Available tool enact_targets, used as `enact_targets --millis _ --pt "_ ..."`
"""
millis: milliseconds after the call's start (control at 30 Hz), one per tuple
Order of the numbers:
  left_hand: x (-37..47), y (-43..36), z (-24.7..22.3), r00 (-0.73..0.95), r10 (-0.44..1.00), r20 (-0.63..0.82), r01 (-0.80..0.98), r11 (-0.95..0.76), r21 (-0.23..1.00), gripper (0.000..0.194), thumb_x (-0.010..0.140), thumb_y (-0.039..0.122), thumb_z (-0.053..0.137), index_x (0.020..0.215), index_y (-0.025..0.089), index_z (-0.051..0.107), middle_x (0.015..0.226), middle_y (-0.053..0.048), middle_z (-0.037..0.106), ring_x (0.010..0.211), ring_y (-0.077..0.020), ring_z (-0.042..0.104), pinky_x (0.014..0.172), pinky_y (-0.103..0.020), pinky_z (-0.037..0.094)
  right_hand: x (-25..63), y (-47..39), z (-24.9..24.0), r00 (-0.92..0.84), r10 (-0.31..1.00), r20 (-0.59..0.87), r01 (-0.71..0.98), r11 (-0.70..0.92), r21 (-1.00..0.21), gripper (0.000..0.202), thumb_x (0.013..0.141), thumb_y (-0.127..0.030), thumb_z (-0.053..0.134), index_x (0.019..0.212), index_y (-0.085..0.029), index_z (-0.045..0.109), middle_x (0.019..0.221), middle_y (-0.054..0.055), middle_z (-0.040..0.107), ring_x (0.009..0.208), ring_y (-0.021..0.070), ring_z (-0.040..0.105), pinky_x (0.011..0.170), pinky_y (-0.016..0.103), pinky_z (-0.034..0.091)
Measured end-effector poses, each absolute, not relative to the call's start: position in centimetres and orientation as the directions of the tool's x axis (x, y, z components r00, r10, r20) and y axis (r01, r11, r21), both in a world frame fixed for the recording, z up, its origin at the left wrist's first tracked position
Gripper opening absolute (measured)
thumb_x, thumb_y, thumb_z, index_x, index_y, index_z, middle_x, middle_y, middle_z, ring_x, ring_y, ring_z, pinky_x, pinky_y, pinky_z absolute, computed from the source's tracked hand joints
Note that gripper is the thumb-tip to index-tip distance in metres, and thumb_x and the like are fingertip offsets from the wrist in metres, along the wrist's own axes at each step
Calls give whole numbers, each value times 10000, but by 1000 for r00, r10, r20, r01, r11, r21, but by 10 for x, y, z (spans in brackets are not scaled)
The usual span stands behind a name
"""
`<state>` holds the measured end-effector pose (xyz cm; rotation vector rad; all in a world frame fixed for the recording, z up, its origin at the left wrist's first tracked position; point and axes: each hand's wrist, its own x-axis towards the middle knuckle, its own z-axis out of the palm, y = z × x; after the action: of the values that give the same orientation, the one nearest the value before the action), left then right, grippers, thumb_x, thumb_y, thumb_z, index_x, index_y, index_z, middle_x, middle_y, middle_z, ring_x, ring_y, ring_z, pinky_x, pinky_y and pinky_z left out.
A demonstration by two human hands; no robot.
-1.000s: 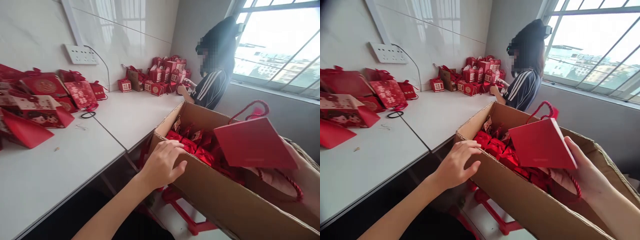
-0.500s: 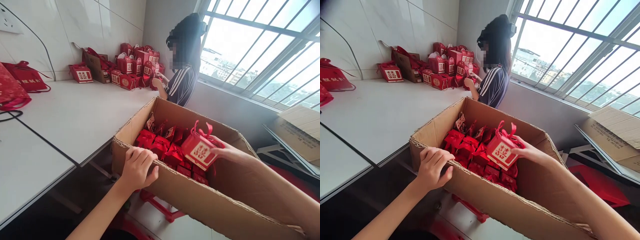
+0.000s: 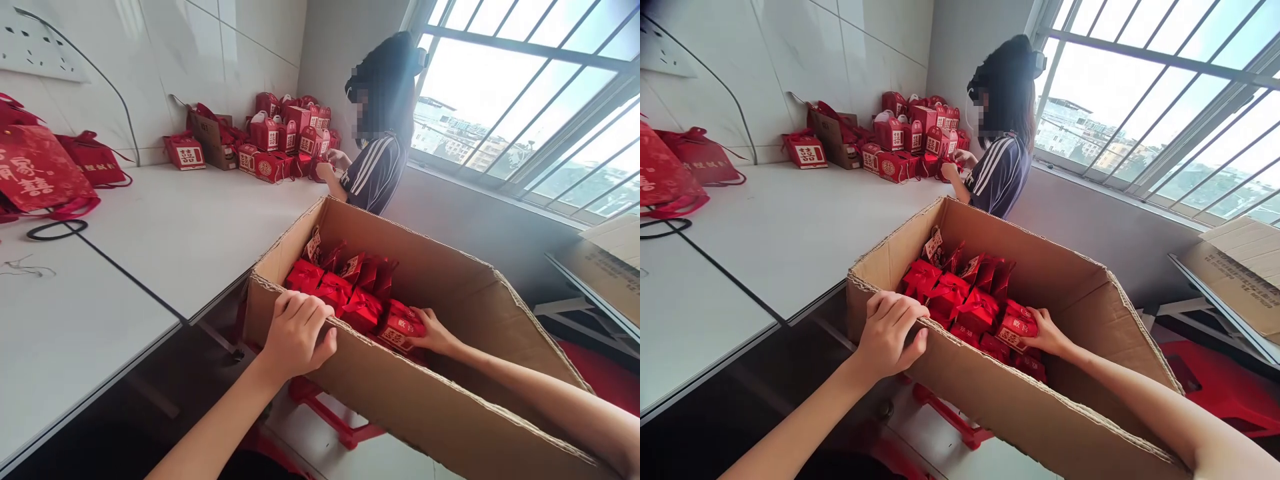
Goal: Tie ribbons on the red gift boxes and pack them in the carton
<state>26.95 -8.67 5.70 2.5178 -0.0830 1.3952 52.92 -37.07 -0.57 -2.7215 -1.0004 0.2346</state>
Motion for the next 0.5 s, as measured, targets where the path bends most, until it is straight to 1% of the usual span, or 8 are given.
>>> enact_targets --millis 67,133,233,333,400,467,500 --pt "268 -87 57 543 77 836 -175 -964 202 132 806 206 443 832 183 571 771 -24 653 750 -194 523 785 -356 323 528 -377 -4 718 687 -110 628 -708 -322 745 572 -373 686 1267 -186 495 1124 122 539 1068 337 570 952 459 448" --pt "266 -87 57 549 79 832 -173 -963 206 136 805 202 444 837 183 574 783 -25 654 764 -196 521 797 -359 327 526 -380 -2 660 738 -140 660 -659 -360 781 572 -405 685 1287 -178 471 1165 130 516 1091 336 554 963 443 446" --pt "266 -88 55 551 89 830 -164 -963 213 136 801 201 449 845 179 575 794 -27 655 778 -202 518 815 -364 329 525 -372 -5 647 749 -147 676 -651 -345 799 583 -418 681 1298 -148 446 1199 152 485 1077 328 567 941 429 468" --pt "268 -88 53 551 98 829 -168 -960 224 141 805 211 448 853 175 576 795 -30 652 788 -208 520 824 -370 327 526 -356 -15 704 702 -107 646 -695 -316 780 588 -412 660 1280 -124 444 1214 176 472 1065 330 586 957 442 455" --pt "271 -89 51 554 101 827 -173 -957 233 141 809 216 450 859 177 576 799 -32 651 793 -211 523 830 -374 329 525 -348 -21 711 699 -76 648 -693 -316 758 589 -420 654 1262 -131 458 1214 176 483 1086 329 585 965 435 449" --pt "272 -89 52 570 98 815 -179 -954 241 139 815 219 459 875 178 577 820 -32 653 807 -212 532 841 -377 335 520 -344 -20 703 710 -35 665 -674 -322 700 594 -435 647 1224 -166 498 1181 161 522 1038 326 622 911 427 487" --pt "270 -88 54 587 89 805 -189 -951 243 143 820 219 467 900 176 578 851 -34 656 831 -211 542 855 -376 342 516 -342 -17 697 717 1 678 -660 -324 641 602 -436 638 1186 -193 532 1138 152 553 960 324 657 843 423 518"
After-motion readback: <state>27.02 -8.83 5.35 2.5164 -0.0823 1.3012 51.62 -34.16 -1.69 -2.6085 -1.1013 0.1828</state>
